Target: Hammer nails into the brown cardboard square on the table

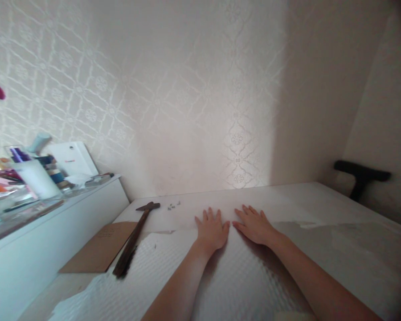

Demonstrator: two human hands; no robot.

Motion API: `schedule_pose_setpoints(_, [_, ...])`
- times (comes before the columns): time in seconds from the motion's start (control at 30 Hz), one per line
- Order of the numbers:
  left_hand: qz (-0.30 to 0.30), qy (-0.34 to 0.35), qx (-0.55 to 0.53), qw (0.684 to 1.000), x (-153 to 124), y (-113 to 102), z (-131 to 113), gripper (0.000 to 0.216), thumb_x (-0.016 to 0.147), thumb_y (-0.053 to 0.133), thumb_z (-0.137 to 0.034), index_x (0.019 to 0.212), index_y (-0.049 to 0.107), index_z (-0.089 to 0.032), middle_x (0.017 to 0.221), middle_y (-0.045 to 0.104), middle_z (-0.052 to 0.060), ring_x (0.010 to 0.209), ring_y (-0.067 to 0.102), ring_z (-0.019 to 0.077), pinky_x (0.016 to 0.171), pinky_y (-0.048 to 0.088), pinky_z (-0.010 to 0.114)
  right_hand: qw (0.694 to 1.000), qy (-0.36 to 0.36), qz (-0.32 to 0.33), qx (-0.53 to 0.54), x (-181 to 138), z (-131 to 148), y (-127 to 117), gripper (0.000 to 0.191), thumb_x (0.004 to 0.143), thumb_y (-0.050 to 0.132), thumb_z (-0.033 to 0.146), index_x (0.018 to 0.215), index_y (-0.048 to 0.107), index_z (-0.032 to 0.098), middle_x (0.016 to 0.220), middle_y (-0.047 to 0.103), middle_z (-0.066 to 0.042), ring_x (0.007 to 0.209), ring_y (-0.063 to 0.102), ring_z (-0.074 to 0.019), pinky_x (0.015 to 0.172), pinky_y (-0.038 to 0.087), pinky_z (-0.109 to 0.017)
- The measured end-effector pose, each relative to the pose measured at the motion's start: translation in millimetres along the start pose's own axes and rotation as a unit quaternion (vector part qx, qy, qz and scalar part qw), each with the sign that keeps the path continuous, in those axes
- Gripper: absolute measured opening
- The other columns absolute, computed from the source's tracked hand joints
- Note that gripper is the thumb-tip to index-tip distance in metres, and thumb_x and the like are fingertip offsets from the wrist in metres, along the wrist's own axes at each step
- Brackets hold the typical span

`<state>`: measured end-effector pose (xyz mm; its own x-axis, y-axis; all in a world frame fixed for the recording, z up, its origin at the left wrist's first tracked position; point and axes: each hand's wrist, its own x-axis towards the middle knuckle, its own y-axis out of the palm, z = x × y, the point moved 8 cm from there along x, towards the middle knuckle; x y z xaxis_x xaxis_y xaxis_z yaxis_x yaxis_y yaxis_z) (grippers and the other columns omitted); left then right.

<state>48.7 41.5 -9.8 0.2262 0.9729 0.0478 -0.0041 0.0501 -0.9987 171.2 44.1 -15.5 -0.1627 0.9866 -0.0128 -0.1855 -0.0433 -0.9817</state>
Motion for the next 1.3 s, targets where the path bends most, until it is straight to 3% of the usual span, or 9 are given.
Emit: schedule_pose_setpoints(1.3, [-0.002, 0.001, 0.002, 1.000, 0.0, 0.5, -0.2, 0.062, 0.090, 0.013, -0.050, 0.139, 0.028, -0.016, 0.144, 0.024, 0.018, 0.131, 0.021, 0.0371, 0.098, 0.020, 0.061, 1.000, -0.002, -0.005, -0.011, 0.6, 0.1, -0.2, 0.063, 0.086, 0.026, 0.051, 0.139, 0.033, 0.016, 0.145, 0.024, -0.018, 0.132, 0.018, -0.0342, 0.100, 0.018, -0.057])
